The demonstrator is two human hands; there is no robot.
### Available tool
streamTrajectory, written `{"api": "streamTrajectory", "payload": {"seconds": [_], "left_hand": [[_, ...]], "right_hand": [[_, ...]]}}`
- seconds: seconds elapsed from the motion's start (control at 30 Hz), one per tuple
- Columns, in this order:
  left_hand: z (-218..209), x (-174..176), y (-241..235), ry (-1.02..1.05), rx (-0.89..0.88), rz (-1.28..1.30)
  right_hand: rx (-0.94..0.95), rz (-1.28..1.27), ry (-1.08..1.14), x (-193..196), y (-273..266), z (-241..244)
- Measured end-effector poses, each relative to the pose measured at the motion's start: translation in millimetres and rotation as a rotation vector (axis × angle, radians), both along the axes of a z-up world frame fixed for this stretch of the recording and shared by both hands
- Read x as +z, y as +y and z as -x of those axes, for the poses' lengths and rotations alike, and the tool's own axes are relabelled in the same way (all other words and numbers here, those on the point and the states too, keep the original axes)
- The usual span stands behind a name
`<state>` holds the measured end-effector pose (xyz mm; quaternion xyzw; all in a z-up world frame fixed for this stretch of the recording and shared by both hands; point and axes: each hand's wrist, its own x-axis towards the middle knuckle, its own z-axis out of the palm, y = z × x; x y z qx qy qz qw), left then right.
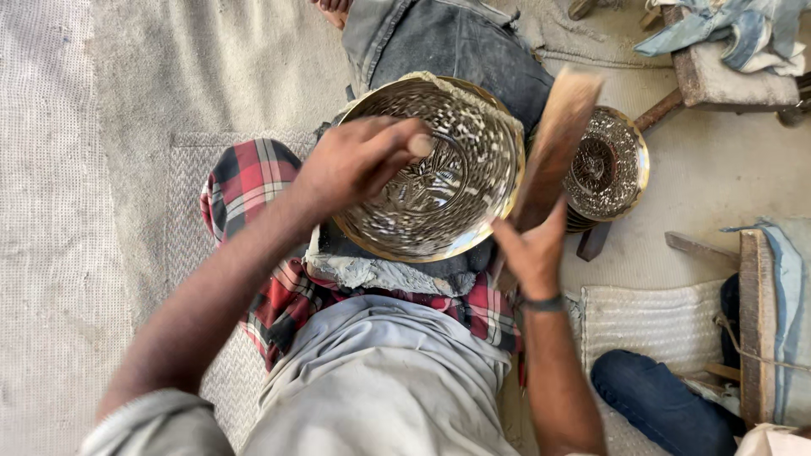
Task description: The person uses a small chisel and a wooden mallet to engrave intricate patterns onto a brass plate resting on their lap. They repeatedly strike the chisel to create detailed designs on the metal surface.
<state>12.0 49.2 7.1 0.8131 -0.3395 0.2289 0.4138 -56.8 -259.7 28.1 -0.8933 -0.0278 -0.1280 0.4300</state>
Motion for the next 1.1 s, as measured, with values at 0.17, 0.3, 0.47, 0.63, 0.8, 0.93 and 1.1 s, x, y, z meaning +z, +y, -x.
{"api": "streamTrajectory", "payload": {"seconds": [0.17,0.3,0.47,0.63,0.8,0.93,1.1], "left_hand": [[70,-13,-36,0.349,0.142,0.286],[64,-11,-45,0.537,0.014,0.394],[38,0,-58,0.511,-0.252,0.222],[28,-4,-63,0.488,-0.316,0.072],[28,-7,-61,0.497,-0.341,0.102],[30,-12,-64,0.503,-0.335,0.130],[28,-13,-64,0.483,-0.369,0.125]], "right_hand": [[0.138,-0.056,0.162,35,-43,-60],[0.250,-0.048,0.064,28,-50,-56],[0.115,-0.231,0.108,4,-52,-1],[0.052,-0.043,0.227,13,-72,41],[0.129,-0.016,0.098,44,-71,50],[0.159,-0.112,0.101,71,-70,40],[0.121,0.519,0.098,78,-67,39]]}}
